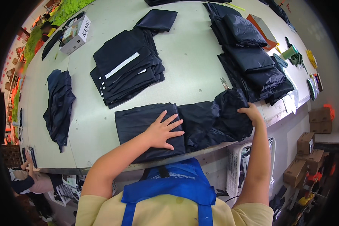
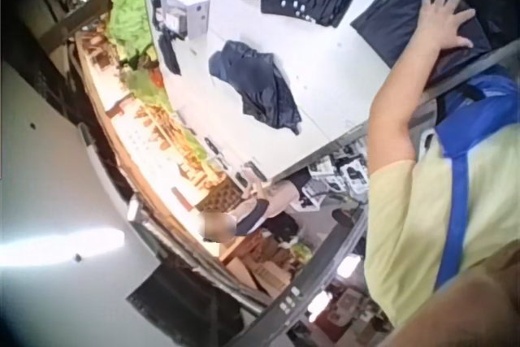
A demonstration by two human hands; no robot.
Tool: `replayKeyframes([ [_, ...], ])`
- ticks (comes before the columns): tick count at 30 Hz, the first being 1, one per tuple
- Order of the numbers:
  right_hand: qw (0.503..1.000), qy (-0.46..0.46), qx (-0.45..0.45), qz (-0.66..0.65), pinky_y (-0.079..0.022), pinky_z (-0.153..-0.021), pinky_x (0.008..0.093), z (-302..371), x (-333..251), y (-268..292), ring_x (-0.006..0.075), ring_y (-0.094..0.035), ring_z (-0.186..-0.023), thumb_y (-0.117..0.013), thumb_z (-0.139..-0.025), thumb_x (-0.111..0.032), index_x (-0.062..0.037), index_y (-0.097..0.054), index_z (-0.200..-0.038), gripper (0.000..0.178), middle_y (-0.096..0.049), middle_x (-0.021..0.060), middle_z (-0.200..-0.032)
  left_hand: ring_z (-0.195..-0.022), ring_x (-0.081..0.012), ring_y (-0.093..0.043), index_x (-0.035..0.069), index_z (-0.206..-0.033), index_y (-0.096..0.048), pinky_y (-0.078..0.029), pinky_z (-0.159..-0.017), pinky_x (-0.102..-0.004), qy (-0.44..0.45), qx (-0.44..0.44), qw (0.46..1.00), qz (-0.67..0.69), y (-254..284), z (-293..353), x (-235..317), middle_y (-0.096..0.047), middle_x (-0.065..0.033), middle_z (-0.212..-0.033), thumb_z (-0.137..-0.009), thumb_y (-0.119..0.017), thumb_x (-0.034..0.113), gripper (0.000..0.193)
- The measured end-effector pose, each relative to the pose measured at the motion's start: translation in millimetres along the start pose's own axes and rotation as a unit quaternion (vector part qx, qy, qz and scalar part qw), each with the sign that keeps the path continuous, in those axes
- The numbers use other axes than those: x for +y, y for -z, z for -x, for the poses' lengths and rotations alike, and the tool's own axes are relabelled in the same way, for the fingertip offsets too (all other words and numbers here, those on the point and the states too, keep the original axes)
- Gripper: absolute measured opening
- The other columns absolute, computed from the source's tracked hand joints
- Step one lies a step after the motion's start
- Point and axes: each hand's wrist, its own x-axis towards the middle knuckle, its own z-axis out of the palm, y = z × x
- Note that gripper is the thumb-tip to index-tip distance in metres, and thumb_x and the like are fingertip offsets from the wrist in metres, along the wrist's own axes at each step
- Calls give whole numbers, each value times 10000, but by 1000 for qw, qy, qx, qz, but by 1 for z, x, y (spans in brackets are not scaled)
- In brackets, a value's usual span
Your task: The person folds a dark blue jacket on a white table. They smooth the fabric, fold the sleeves inward, fold the body in half, and then fold it again into a compact rectangle. The folded jacket is placed on a growing stack of similar folded jackets.
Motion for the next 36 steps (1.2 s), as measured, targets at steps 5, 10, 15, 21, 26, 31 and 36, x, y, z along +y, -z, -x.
replayKeyframes([
  [5, 979, 197, -21, 56, -530, -746, 309, 43, -131, 4, 182, -651, -791, -729, -710, -83, 22, -607, -1091, 414, -670, 110, -920, -1421, -387, -183, 248, -1345, -531, -57, -1121, -632, 63, 24, 998, -4, -6, -42, 0, -347, -142, -1486, -736, -627, 637, 728],
  [10, 848, 446, 45, 284, -519, -761, 367, 137, -225, -78, 289, -671, -843, -709, -707, -181, 30, -583, -1129, 488, -656, 219, -890, -1428, -411, -133, 188, -1371, -494, -15, -1106, -659, 247, -17, 969, 17, 15, -121, -9, -345, -165, -1488, -779, -591, 621, 740],
  [15, 814, 462, -47, 350, -498, -803, 425, 186, -124, -186, 352, -582, -924, -673, -678, -69, -14, -483, -1234, 590, -561, 172, -977, -1339, -328, -283, 140, -1350, -496, -162, -1087, -548, 220, 114, 956, 156, -3, -144, -54, -417, -155, -1407, -805, -603, 433, 627],
  [21, 790, 498, 36, 357, -423, -821, 398, 176, -51, -217, 293, -512, -922, -640, -698, -87, -90, -483, -1338, 659, -508, 115, -1000, -1185, -279, -522, 75, -1308, -516, -368, -1063, -374, -12, 280, 913, 298, 35, -46, -50, -558, -153, -1268, -808, -641, 179, 525],
  [26, 778, 515, 5, 360, -423, -840, 388, 178, -24, -250, 298, -509, -958, -587, -738, -84, -105, -576, -1233, 495, -517, 126, -1101, -1194, -284, -513, 73, -1236, -572, -432, -963, -367, 365, 222, 796, 428, 12, 87, -60, -590, -152, -1224, -857, -554, 90, 380],
  [31, 737, 604, -115, 281, -492, -830, 341, 181, -30, -252, 285, -575, -999, -610, -698, -39, -82, -646, -1041, 347, -585, 130, -1128, -1241, -362, -448, 105, -1274, -552, -394, -999, -445, 264, 253, 902, 228, 64, 32, -18, -492, -170, -1344, -890, -589, 192, 395],
  [36, 848, 507, 143, 57, -464, -898, 399, 166, -73, -209, 337, -597, -1011, -577, -814, 14, -15, -604, -1169, 357, -635, 161, -1110, -1328, -438, -313, 145, -1308, -540, -331, -1050, -506, 291, 164, 938, 95, 38, 43, 10, -334, -173, -1481, -839, -662, 277, 502],
])
